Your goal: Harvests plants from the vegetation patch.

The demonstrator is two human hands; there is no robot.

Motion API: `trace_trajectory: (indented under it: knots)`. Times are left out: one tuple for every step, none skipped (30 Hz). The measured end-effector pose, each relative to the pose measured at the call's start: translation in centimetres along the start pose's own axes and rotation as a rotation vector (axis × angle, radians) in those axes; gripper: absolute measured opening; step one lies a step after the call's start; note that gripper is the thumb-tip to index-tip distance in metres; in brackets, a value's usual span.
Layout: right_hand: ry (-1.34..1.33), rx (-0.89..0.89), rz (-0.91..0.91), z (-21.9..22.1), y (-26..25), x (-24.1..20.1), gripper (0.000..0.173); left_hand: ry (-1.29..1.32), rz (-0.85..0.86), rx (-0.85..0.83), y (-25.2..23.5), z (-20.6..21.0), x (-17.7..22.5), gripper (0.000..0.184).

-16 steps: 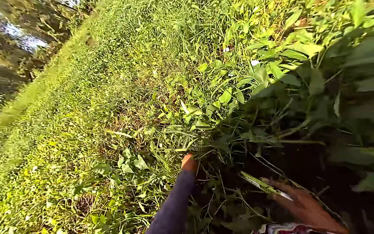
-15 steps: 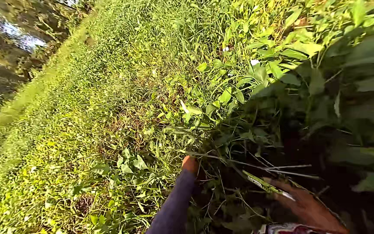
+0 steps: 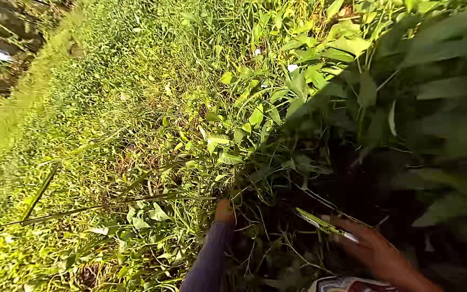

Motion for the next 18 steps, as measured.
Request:
trace_trajectory:
  knots:
    - [0.001, 0.001, 0.004, 0.1, 0.1, 0.0, 0.042, 0.036, 0.007, 0.003, 0.1, -0.3, -0.1, 0.037]
    - [-0.008, 0.002, 0.002, 0.3, 0.2, 0.2, 0.042, 0.084, 0.006, 0.001, 0.1, -0.7, -0.2, 0.037]
    - [-0.014, 0.003, -0.007, 0.6, 0.3, 0.3, 0.042, 0.139, 0.004, -0.002, 0.0, -1.5, -0.3, 0.035]
    - [-0.017, 0.006, -0.021, 0.8, 0.2, 0.4, 0.042, 0.197, -0.019, 0.002, -0.1, -2.5, -0.4, 0.032]
    - [-0.020, 0.005, -0.038, 1.0, 0.1, 0.5, 0.041, 0.251, -0.059, 0.031, -0.2, -3.8, -0.6, 0.029]
    - [-0.017, -0.003, -0.048, 1.3, -0.1, 0.5, 0.041, 0.266, -0.105, 0.076, -0.5, -5.3, -0.8, 0.028]
    - [-0.014, -0.011, -0.051, 1.5, -0.3, 0.5, 0.041, 0.254, -0.124, 0.126, -0.9, -6.7, -1.1, 0.031]
    - [-0.011, -0.021, -0.051, 1.6, -0.5, 0.3, 0.041, 0.223, -0.118, 0.169, -1.4, -8.0, -1.2, 0.035]
    - [-0.006, -0.032, -0.044, 1.6, -0.7, 0.1, 0.042, 0.206, -0.100, 0.202, -2.0, -8.7, -1.2, 0.036]
    - [0.001, -0.042, -0.029, 1.6, -0.9, -0.1, 0.042, 0.209, -0.070, 0.224, -2.7, -8.8, -1.0, 0.033]
    - [0.007, -0.052, -0.012, 1.6, -1.1, -0.3, 0.043, 0.177, -0.057, 0.214, -3.2, -8.4, -0.5, 0.030]
    - [0.011, -0.057, 0.000, 1.6, -1.2, -0.4, 0.043, 0.099, -0.063, 0.188, -3.4, -7.6, 0.3, 0.029]
    - [0.008, -0.060, 0.012, 1.6, -1.3, -0.6, 0.043, 0.030, -0.077, 0.165, -3.1, -6.5, 1.4, 0.030]
    - [0.007, -0.055, 0.013, 1.5, -1.3, -0.8, 0.043, -0.022, -0.097, 0.141, -2.8, -5.2, 2.2, 0.033]
    - [0.007, -0.046, 0.008, 1.4, -1.3, -1.0, 0.043, -0.061, -0.114, 0.108, -2.7, -3.7, 2.5, 0.040]
    - [0.003, -0.039, 0.001, 1.2, -1.3, -1.1, 0.042, -0.080, -0.113, 0.069, -2.8, -2.1, 2.2, 0.046]
    - [0.002, -0.031, -0.007, 1.1, -1.3, -1.0, 0.043, -0.079, -0.100, 0.042, -3.1, -0.8, 1.5, 0.051]
    - [-0.001, -0.020, -0.020, 1.0, -1.2, -0.7, 0.043, -0.072, -0.103, 0.020, -3.5, 0.4, 0.7, 0.054]
Point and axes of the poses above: each hand's wrist, its own y-axis away from the middle knuckle, its own z-axis out of the palm, x = y × z, the point moved 3 cm from there along -y, towards the middle knuckle, and after that the axes turned 1 degree about y, right-handed, at the moved point
